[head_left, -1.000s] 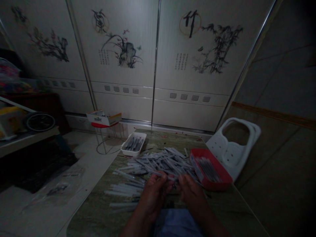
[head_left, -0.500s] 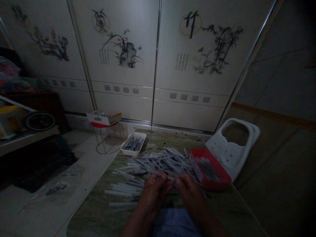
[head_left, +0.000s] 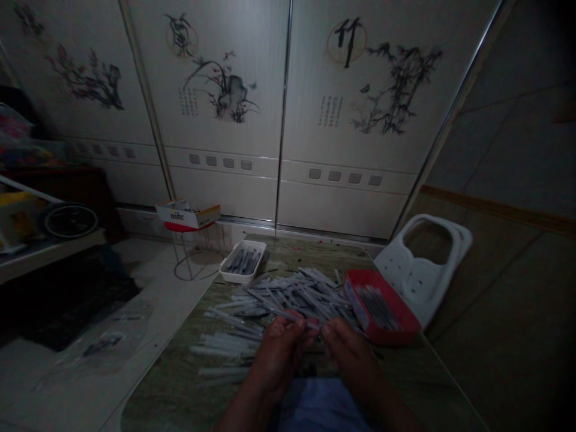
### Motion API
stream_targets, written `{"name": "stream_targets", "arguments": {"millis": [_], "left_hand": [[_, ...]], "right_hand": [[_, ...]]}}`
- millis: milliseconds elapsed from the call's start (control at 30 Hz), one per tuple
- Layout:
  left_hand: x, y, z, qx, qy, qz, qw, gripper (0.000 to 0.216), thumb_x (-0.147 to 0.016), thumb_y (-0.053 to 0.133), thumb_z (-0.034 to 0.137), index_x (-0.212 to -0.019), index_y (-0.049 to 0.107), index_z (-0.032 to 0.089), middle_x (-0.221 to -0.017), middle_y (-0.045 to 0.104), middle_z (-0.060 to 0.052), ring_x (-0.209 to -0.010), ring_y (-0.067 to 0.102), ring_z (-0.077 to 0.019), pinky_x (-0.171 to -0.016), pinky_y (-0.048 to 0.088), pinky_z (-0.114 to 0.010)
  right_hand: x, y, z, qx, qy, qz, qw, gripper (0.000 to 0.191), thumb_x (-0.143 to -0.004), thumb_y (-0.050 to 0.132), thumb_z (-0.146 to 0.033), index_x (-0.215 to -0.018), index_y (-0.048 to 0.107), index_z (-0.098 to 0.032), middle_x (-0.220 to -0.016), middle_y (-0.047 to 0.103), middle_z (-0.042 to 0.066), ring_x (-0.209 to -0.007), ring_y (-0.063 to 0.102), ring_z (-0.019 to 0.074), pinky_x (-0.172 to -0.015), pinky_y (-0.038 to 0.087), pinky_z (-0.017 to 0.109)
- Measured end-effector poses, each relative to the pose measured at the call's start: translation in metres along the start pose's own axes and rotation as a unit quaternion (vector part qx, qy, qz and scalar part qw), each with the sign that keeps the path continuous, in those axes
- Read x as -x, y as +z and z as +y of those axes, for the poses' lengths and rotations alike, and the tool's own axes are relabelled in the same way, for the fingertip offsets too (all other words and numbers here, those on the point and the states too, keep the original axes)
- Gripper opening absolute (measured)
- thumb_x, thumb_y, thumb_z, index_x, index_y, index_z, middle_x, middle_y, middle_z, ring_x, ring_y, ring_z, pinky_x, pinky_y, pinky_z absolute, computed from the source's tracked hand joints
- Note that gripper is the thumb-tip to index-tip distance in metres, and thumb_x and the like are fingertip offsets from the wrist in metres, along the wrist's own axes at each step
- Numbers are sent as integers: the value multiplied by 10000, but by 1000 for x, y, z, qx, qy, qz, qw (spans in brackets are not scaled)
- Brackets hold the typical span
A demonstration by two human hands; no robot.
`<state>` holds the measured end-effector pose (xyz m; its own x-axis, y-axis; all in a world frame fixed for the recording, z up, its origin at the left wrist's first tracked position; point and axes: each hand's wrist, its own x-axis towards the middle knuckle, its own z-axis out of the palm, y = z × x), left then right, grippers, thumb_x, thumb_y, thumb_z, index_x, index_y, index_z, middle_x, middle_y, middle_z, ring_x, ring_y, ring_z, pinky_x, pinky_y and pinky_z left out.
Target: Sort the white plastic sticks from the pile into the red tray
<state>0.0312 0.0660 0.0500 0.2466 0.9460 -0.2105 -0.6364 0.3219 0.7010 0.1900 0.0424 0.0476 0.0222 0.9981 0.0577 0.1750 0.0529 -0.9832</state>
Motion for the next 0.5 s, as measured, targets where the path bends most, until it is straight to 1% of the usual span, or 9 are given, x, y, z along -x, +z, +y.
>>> {"name": "stream_targets", "arguments": {"millis": [100,167,300,367,500], "left_hand": [[-1,-1,-1,1,2,-16,1000,264,-826,799,241,-948,574,176,-1013,778,-100,-780,734,-132,-749,558,-238],[-1,-2,-1,5,4,-18,1000,269,-823,801,240,-950,572,177,-1011,779,-98,-779,735,-133,-751,558,-240],[-1,-2,-2,3,-1,-10,1000,303,-791,834,267,-943,587,180,-1011,775,-87,-801,738,-146,-764,561,-252],[-1,-3,-3,-5,-4,1,1000,322,-781,845,304,-953,603,180,-988,771,-78,-810,739,-158,-760,563,-259],[-4,-3,-3,-21,-9,33,999,330,-795,831,381,-952,625,176,-836,744,-37,-746,722,-149,-698,550,-238]], "right_hand": [[0,1,0,-53,68,-17,996,497,-914,520,-692,-747,565,-227,-570,474,-50,-512,409,124,-481,282,250],[1,1,-2,-62,83,-16,994,511,-908,517,-707,-746,575,-226,-552,481,-49,-481,392,120,-465,267,254],[2,1,-4,-15,21,7,1000,497,-916,534,-681,-717,563,-227,-582,481,-44,-523,420,130,-497,309,267],[2,1,-2,6,-10,18,1000,475,-928,531,-661,-734,560,-228,-619,478,-45,-555,427,134,-518,324,269],[3,2,3,28,-44,30,998,453,-933,532,-645,-761,572,-228,-648,468,-41,-593,427,144,-546,330,274]]}}
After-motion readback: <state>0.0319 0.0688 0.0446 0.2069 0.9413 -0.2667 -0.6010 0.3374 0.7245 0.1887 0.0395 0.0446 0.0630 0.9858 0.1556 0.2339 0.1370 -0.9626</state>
